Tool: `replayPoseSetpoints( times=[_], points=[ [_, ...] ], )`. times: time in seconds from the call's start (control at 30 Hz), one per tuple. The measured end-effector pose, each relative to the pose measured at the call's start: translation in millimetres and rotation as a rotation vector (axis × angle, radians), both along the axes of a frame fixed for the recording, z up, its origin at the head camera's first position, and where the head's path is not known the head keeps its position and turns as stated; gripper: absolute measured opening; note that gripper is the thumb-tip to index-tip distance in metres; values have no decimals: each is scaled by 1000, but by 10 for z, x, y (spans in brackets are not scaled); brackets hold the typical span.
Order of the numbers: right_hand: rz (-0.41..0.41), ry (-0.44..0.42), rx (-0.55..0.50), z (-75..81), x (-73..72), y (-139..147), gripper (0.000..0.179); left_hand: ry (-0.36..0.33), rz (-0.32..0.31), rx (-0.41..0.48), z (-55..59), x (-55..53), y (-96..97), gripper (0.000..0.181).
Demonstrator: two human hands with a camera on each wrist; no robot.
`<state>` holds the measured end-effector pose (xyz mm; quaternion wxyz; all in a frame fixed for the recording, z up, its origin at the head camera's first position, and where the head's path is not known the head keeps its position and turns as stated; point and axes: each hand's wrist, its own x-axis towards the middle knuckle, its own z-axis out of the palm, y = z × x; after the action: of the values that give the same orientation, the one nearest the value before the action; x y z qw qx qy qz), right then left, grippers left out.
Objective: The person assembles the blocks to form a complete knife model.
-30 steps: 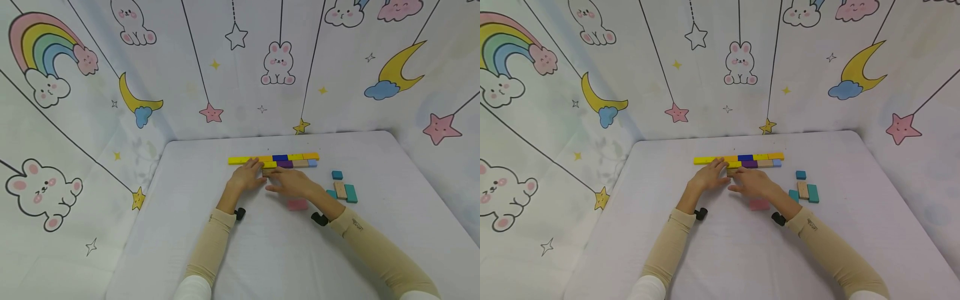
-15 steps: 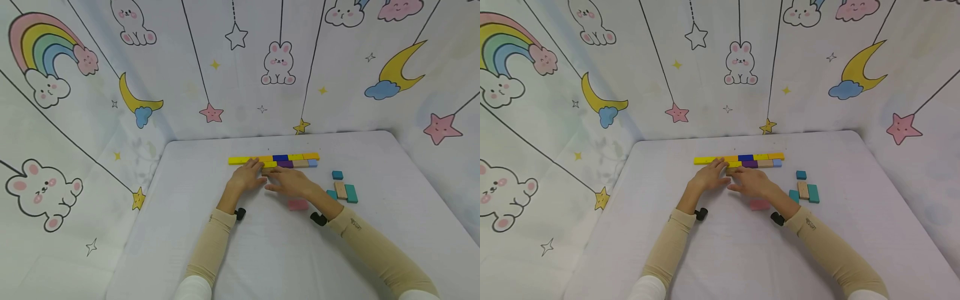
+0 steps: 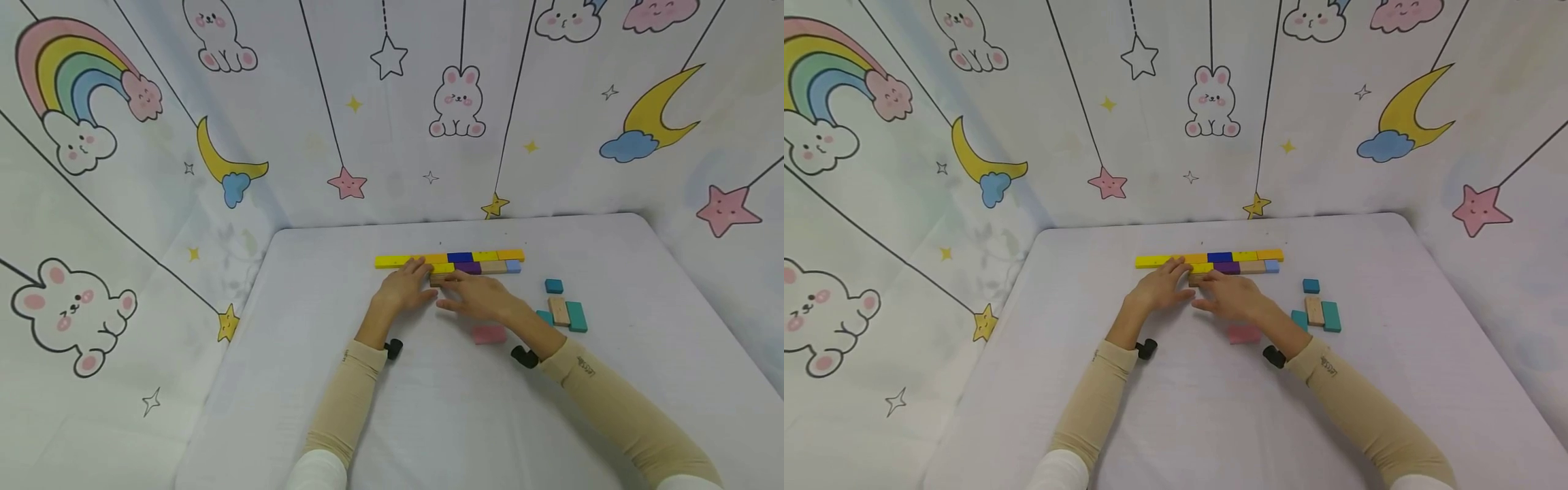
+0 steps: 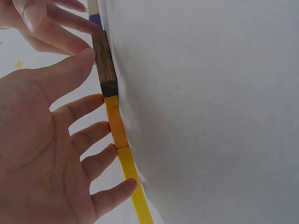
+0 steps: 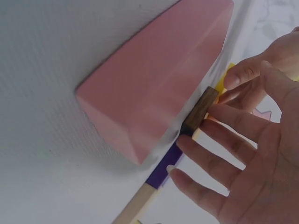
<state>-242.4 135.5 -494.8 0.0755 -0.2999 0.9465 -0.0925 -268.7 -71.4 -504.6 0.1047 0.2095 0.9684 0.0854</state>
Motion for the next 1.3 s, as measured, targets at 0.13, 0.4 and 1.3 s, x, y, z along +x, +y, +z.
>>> replayPoseSetpoints(
  times=[0.13, 0.4, 1.3],
  points=[
    [-4, -2, -7, -8, 11, 2, 63, 0, 2, -2, -1, -6, 3, 66],
    [-34, -20, -18, -7, 69, -17, 66, -9, 10, -5, -24, 5, 5, 66],
    [-122, 75, 12, 108, 569, 262, 59, 4, 6, -11, -32, -14, 27, 68]
  ],
)
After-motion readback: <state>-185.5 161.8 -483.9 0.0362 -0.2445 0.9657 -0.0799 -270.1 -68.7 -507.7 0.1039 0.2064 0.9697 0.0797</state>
